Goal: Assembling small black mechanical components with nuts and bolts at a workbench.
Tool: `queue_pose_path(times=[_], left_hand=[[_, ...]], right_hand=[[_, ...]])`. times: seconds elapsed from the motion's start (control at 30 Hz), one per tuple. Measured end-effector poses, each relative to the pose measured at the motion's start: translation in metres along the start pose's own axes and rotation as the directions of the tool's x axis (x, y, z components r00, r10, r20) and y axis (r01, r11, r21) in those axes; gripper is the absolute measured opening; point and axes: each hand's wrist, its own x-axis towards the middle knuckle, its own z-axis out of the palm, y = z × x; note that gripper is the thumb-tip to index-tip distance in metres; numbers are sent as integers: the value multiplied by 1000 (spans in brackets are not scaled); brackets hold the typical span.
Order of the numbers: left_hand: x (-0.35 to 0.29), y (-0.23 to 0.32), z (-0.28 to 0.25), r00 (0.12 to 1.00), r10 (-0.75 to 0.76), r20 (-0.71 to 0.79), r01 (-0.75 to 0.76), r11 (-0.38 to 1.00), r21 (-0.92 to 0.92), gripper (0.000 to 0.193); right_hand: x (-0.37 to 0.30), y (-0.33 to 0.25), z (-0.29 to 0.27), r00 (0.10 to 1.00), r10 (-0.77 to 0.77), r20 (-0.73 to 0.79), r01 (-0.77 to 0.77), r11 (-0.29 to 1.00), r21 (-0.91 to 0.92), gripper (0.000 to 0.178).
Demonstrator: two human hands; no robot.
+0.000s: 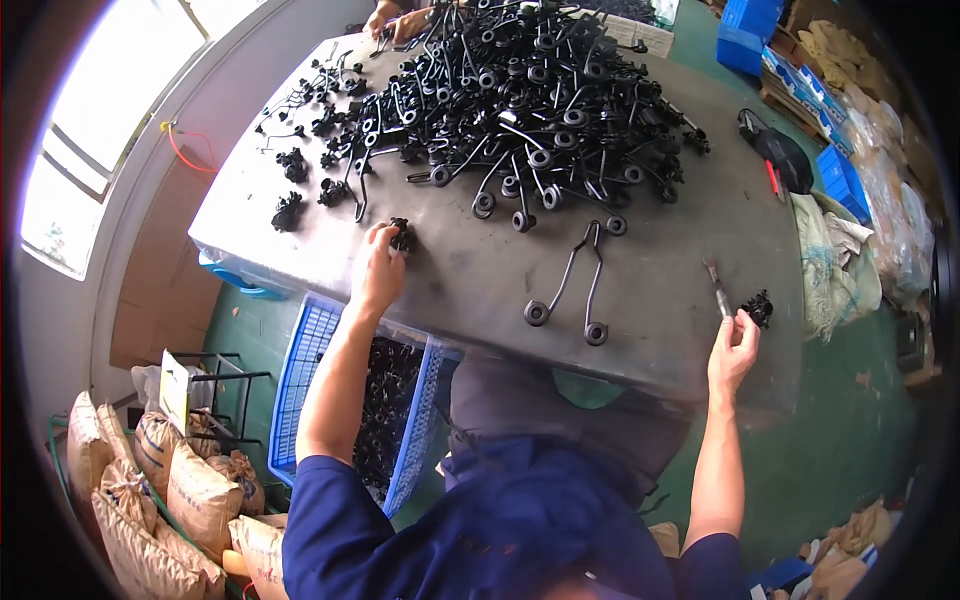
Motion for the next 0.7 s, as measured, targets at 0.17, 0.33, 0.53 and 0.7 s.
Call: queue_pose_path(times=[0.17, 0.33, 0.53, 0.7], left_hand=[[14, -5, -10, 993, 109, -43, -105, 991, 86, 22], [16, 44, -3, 1000, 18, -15, -19, 998, -59, 26], [24, 176, 19, 795, -20, 606, 417, 743, -523, 43], [11, 254, 88, 787, 251, 563, 102, 848, -521, 47]], right_hand=[[0, -13, -1, 941, -339, -19, 334, 933, -133, 26], [-4, -37, 2, 928, -372, -19, 372, 928, -1, 24], [-20, -132, 13, 896, -432, 104, 388, 875, 290, 26], [-68, -279, -3, 464, -864, 195, 308, 363, 879, 41]])
